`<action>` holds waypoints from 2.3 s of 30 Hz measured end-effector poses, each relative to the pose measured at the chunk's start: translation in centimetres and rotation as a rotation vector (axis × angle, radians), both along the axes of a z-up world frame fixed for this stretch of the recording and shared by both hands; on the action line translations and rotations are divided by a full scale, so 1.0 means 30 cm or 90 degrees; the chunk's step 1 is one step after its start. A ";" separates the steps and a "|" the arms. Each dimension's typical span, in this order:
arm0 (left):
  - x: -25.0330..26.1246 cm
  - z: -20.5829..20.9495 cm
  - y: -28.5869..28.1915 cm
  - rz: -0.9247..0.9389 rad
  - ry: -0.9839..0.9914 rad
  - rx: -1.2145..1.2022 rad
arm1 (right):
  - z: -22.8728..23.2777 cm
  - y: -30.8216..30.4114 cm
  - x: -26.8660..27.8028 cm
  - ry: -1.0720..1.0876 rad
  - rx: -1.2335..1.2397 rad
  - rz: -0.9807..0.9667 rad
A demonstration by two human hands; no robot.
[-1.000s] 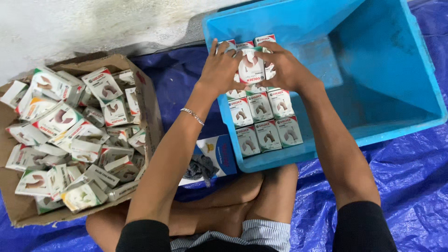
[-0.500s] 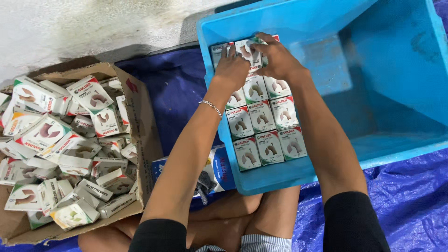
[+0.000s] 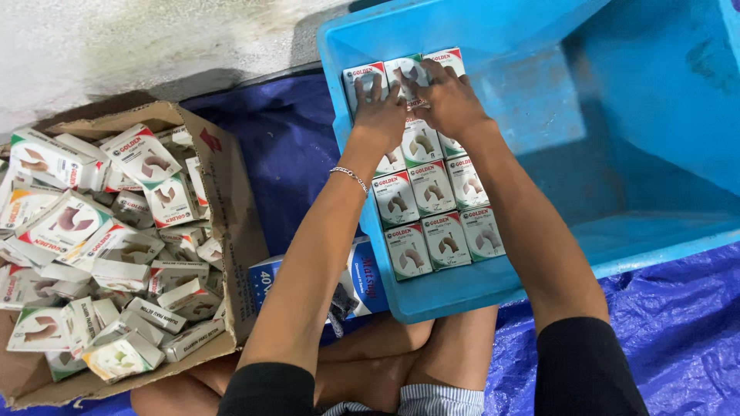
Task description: The person sits on a blue tarp and wipes the surfaces of small white product boxes with a dark cloth. They pick up boxes from a cardboard carton, wipe them, and place them into a blue plastic crate. The person repeats this process for several boxes.
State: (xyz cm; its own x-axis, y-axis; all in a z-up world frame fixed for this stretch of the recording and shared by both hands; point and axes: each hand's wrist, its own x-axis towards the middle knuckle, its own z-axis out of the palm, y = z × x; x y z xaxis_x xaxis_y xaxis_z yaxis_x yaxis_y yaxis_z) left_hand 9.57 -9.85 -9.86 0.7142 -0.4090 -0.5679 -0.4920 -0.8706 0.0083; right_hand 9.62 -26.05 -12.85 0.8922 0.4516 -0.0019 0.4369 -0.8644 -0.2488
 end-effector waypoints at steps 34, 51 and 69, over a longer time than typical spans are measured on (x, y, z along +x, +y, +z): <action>-0.736 0.453 0.734 0.127 -0.003 -0.409 | 0.566 0.648 -0.583 0.360 0.136 0.179; -0.776 0.167 1.238 0.291 -0.029 -0.357 | 0.309 1.173 -0.609 0.231 0.109 0.302; -0.671 -0.334 1.271 0.282 -0.114 -0.076 | -0.175 1.396 -0.464 0.224 -0.209 0.303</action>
State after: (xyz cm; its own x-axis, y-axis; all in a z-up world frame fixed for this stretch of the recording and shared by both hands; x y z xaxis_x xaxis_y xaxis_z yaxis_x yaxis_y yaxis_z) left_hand -10.55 28.28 -19.88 0.9161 -0.0985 -0.3887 -0.0775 -0.9946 0.0694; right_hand -4.31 15.84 -18.11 0.5172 0.7219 -0.4597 0.7297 -0.6526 -0.2039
